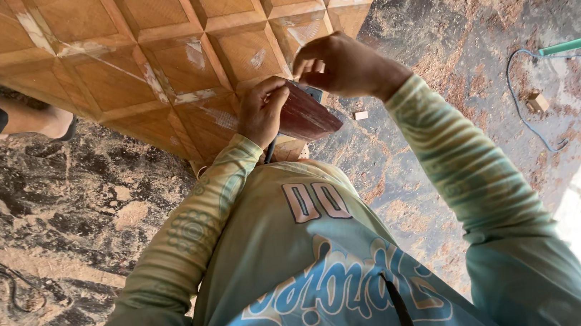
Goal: The person uses an electric sander to smooth the surface of a large wooden panel featuring a geometric 3D pattern. They systematically move the tool across the raised sections and then pause to manually adjust the sanding pad on the machine.
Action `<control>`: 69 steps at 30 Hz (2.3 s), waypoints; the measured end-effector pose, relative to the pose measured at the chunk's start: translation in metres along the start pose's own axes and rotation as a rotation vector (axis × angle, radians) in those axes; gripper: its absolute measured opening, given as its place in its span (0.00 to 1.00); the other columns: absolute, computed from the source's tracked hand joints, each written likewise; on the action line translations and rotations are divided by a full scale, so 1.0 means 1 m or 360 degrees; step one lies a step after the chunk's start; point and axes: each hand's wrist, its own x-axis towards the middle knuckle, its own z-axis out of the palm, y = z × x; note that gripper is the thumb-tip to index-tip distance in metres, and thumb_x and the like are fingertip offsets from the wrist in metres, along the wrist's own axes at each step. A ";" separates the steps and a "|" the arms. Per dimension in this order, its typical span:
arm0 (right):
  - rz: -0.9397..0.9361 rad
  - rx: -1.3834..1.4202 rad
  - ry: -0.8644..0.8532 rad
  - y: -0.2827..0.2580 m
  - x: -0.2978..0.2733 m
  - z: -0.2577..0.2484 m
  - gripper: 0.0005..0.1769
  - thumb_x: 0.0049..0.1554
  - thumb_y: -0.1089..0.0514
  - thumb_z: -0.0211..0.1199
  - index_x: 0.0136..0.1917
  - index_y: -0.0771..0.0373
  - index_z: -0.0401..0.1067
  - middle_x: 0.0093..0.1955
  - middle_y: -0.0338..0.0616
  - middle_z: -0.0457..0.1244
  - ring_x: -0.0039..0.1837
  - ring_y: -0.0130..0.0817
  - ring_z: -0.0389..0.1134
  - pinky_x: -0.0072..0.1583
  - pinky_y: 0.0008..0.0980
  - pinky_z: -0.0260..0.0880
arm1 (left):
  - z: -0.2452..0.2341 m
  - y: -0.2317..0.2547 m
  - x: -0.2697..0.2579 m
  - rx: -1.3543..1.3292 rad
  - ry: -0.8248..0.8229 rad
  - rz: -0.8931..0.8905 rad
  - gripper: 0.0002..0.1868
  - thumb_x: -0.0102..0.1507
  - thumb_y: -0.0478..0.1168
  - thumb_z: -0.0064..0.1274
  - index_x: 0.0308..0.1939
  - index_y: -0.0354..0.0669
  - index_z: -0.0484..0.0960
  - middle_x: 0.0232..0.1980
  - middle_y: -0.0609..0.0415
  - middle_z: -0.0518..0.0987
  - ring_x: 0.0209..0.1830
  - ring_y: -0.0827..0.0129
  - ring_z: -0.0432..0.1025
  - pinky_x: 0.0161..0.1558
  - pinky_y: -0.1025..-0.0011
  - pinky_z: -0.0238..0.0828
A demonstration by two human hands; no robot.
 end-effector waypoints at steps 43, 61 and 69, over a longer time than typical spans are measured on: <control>-0.0173 0.0202 -0.0265 0.008 0.016 0.012 0.04 0.59 0.63 0.66 0.48 0.66 0.76 0.49 0.49 0.70 0.47 0.35 0.75 0.50 0.33 0.81 | -0.008 0.037 -0.012 0.0287 0.0043 -0.0089 0.11 0.66 0.39 0.54 0.33 0.34 0.84 0.23 0.55 0.76 0.21 0.76 0.65 0.25 0.70 0.61; -0.0025 0.1019 0.0006 0.016 0.010 0.029 0.03 0.62 0.69 0.60 0.50 0.67 0.72 0.49 0.44 0.65 0.48 0.32 0.72 0.50 0.34 0.79 | -0.029 0.008 -0.012 0.0075 0.0303 -0.0048 0.10 0.65 0.37 0.52 0.37 0.34 0.87 0.32 0.55 0.84 0.29 0.77 0.75 0.37 0.74 0.74; 0.0030 0.0165 0.0046 0.028 0.006 0.009 0.08 0.61 0.70 0.59 0.53 0.68 0.74 0.52 0.50 0.70 0.49 0.35 0.75 0.51 0.31 0.78 | -0.019 0.013 -0.017 0.0038 0.0140 -0.0033 0.11 0.68 0.39 0.53 0.41 0.34 0.86 0.33 0.55 0.83 0.32 0.77 0.75 0.37 0.75 0.73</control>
